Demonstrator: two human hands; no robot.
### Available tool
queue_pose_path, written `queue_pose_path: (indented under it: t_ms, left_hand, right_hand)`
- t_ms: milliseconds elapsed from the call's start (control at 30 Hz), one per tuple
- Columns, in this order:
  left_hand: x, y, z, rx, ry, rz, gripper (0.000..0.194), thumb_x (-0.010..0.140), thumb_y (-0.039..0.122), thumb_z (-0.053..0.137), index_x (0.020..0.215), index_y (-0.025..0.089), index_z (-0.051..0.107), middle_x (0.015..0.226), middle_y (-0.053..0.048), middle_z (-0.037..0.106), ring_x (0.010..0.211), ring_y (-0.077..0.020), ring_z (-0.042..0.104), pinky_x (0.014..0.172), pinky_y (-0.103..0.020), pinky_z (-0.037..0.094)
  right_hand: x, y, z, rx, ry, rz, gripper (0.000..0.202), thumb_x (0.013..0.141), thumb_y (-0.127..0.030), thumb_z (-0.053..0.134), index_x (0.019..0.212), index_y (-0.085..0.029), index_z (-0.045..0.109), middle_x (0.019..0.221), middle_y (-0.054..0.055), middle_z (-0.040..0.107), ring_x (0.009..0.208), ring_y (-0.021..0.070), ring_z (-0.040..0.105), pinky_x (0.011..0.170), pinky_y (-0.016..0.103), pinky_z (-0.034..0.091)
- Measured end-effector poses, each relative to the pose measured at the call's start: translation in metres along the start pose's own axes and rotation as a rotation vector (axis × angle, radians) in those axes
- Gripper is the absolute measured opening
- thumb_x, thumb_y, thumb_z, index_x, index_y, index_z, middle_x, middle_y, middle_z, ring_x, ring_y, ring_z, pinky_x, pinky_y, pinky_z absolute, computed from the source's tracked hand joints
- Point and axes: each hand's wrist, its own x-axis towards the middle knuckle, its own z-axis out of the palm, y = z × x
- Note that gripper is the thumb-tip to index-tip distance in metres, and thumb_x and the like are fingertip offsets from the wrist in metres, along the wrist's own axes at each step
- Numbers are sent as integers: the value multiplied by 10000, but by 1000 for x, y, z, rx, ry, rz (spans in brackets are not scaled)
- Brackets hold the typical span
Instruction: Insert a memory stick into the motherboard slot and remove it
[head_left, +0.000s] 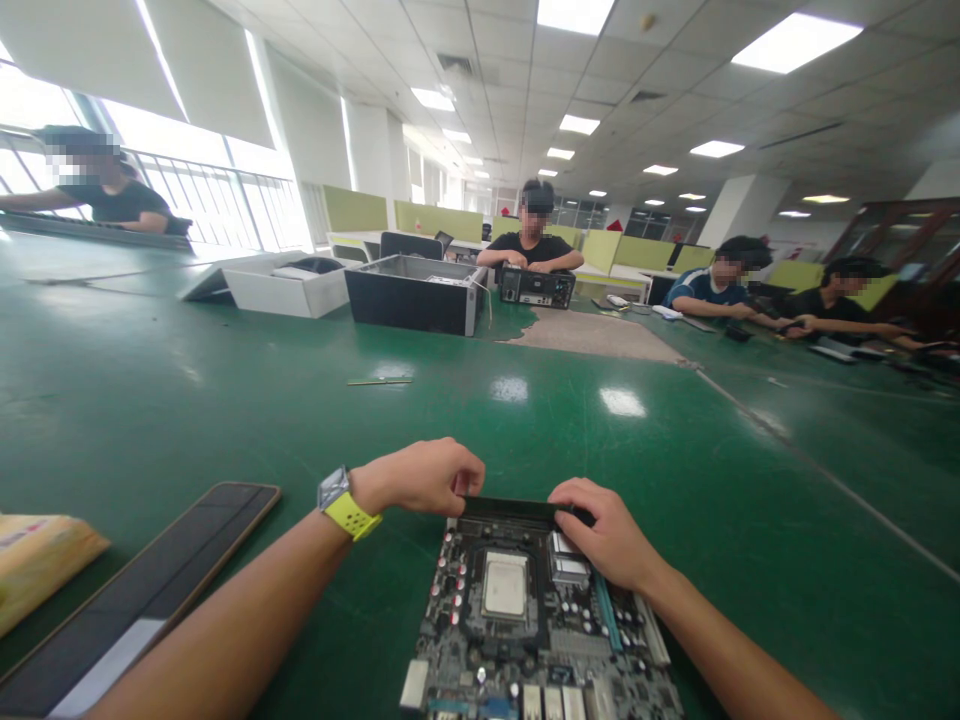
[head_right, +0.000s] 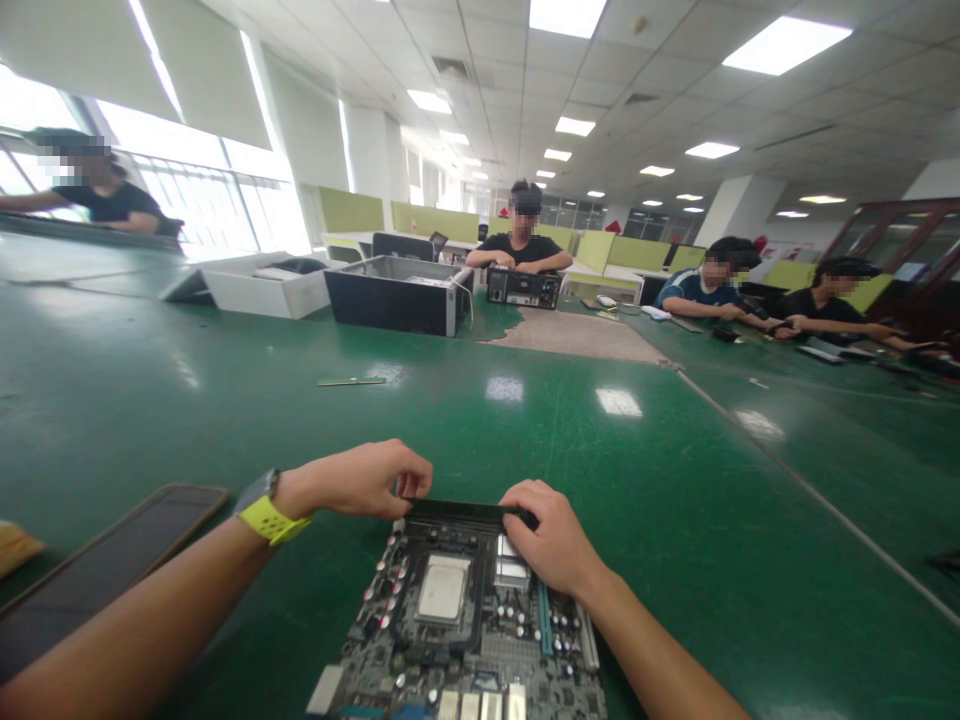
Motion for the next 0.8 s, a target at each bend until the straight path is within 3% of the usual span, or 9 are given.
queue_pose_path:
  t_ms: [500,800]
  left_hand:
    - [0,3,1,-25,-10,-13,112,643,148,577,741,188,614,716,15,644,636,-121,565,566,-202,397]
    - [0,0,1,-53,-24,7,129,653,161,565,762,183,631,732,10,658,646,-124,582,591,-207,418]
  right_hand:
    - [1,-2,0,6,-7,-30,169,816,-152,525,862,-212,676,898,33,676,885,182,590,827,332,439]
    - [1,3,2,-13,17,41,172,815,-140,506,834,-214,660,878,22,672,868,180,585,814,331,440]
